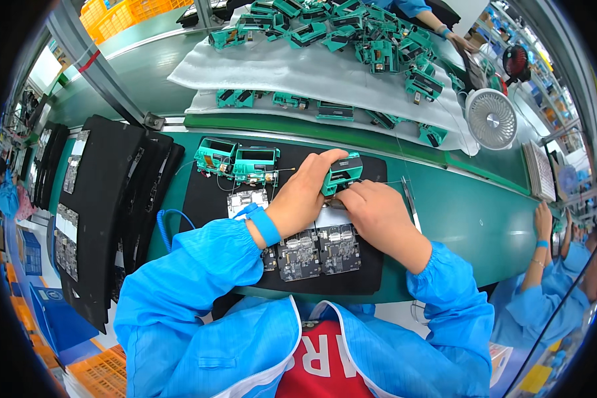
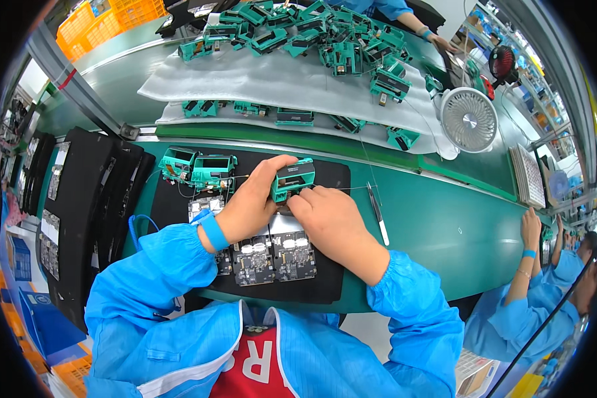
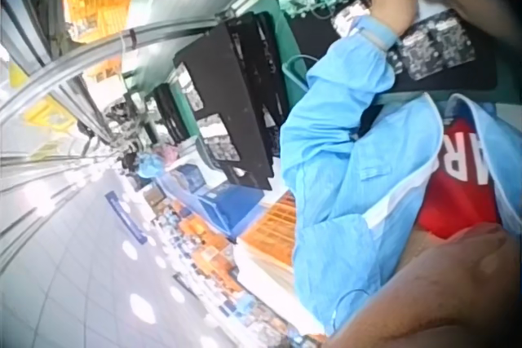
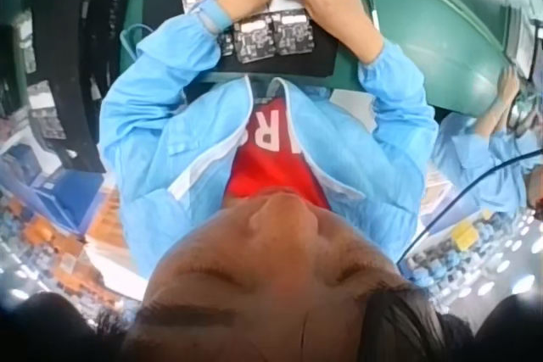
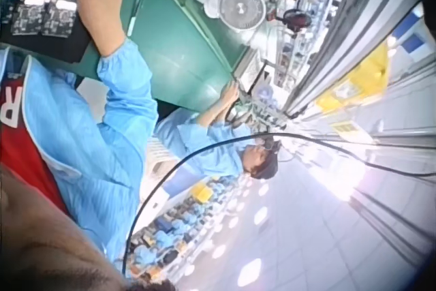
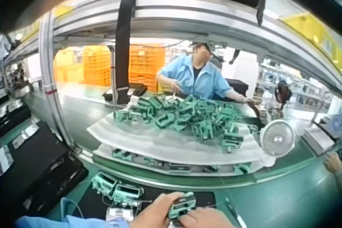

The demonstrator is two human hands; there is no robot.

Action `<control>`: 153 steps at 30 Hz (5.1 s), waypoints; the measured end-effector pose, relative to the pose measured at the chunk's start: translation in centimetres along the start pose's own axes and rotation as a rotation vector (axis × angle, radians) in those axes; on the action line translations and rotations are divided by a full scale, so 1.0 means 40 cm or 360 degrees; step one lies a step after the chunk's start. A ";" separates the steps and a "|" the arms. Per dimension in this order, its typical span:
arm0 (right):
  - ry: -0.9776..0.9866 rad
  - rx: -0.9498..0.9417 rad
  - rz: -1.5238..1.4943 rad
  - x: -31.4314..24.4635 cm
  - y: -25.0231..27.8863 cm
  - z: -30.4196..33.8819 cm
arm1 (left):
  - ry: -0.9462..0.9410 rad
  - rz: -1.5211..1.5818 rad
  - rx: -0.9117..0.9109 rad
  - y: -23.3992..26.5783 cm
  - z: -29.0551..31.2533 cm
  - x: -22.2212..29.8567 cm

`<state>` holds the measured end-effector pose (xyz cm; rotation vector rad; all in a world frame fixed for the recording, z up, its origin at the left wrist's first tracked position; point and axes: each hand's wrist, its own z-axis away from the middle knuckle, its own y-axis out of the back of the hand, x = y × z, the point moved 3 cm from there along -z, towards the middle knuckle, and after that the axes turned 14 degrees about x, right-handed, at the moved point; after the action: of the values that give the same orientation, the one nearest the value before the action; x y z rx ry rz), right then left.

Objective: Assemble electronic circuit boards into protective green plastic housings on a production line.

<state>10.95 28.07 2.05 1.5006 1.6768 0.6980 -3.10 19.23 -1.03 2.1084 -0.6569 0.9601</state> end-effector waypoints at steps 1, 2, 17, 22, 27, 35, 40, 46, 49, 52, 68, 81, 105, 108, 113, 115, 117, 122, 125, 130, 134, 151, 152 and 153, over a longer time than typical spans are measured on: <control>-0.0035 -0.0016 0.0001 0.001 -0.002 0.001 | 0.0007 0.0006 -0.0003 0.002 -0.001 0.001; -0.0071 -0.0033 0.0002 0.003 -0.004 0.000 | 0.0026 0.0021 -0.0019 0.001 -0.001 0.002; -0.0410 0.0084 -0.0269 0.030 0.010 0.034 | 0.0082 0.0032 -0.0055 -0.009 0.001 -0.007; -0.0985 0.0217 -0.0501 0.021 0.083 0.102 | -0.0026 -0.0079 -0.0005 -0.045 -0.006 0.022; -0.0822 0.0224 -0.0355 0.001 0.103 0.112 | -0.0287 -0.0395 0.0323 -0.023 0.005 0.025; -0.0708 0.0248 -0.0309 -0.022 0.114 0.100 | -0.0301 -0.0882 0.0076 0.306 -0.027 -0.051; -0.0564 0.0162 -0.0412 -0.057 0.080 0.045 | -0.0259 -0.0956 -0.0116 0.335 -0.004 -0.095; -0.0339 0.0019 -0.0592 -0.105 0.054 -0.013 | -0.0466 -0.1041 0.0079 0.326 -0.008 -0.053; -0.0317 -0.0094 -0.0899 -0.139 0.036 -0.049 | -0.0285 -0.0557 -0.0098 0.307 -0.024 -0.012; -0.0198 -0.0243 -0.1326 -0.186 0.004 -0.085 | -0.0038 -0.0080 0.0066 0.248 -0.007 0.012; -0.0334 -0.0235 -0.0767 -0.152 -0.026 0.005 | 0.0137 0.0029 0.0279 0.161 0.054 -0.029; -0.0251 -0.0182 -0.0626 -0.158 -0.035 0.014 | 0.0120 0.0052 0.0371 0.162 0.072 -0.009; -0.0367 -0.0088 -0.0711 -0.143 -0.030 0.000 | 0.0095 -0.0059 0.0231 0.139 0.079 -0.021; -0.0333 -0.0005 -0.0526 -0.097 -0.025 -0.029 | 0.0117 -0.0078 0.0141 0.144 0.079 -0.030; -0.0095 0.0004 -0.0300 -0.087 -0.047 -0.077 | 0.0133 -0.0085 0.0099 0.153 0.074 -0.028; -0.0037 -0.0015 -0.0267 -0.091 -0.057 -0.084 | 0.0181 -0.0110 0.0073 0.157 0.073 -0.024; 0.0021 -0.0035 -0.0241 -0.095 -0.066 -0.091 | 0.0226 -0.0095 0.0056 0.157 0.073 -0.018; 0.0094 -0.0118 0.0005 -0.102 -0.074 -0.090 | 0.0264 -0.0050 0.0023 0.152 0.065 -0.014; 0.0082 -0.0158 0.0028 -0.103 -0.080 -0.090 | 0.0104 -0.0023 0.0097 0.149 0.066 -0.018; 0.0144 0.0013 -0.0044 -0.112 -0.098 -0.085 | 0.0020 -0.0106 0.0207 0.158 0.065 -0.006; 0.0094 0.0069 -0.0054 -0.096 -0.107 -0.068 | -0.0035 -0.0189 0.0201 0.149 0.066 -0.006; -0.0631 0.1358 -0.2468 0.179 0.475 -0.079 | 0.0005 -0.0156 -0.0002 0.163 0.040 -0.067; -0.0474 0.1429 -0.2515 0.168 0.575 -0.048 | -0.0150 -0.0436 -0.0037 0.151 0.028 -0.022; -0.0315 0.1456 -0.2657 0.165 0.618 -0.056 | -0.0202 -0.0541 -0.0001 0.164 0.047 0.016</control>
<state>22.97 38.65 22.14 0.1172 2.3872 -1.1538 -6.41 13.66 1.20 2.2020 -0.3412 0.6424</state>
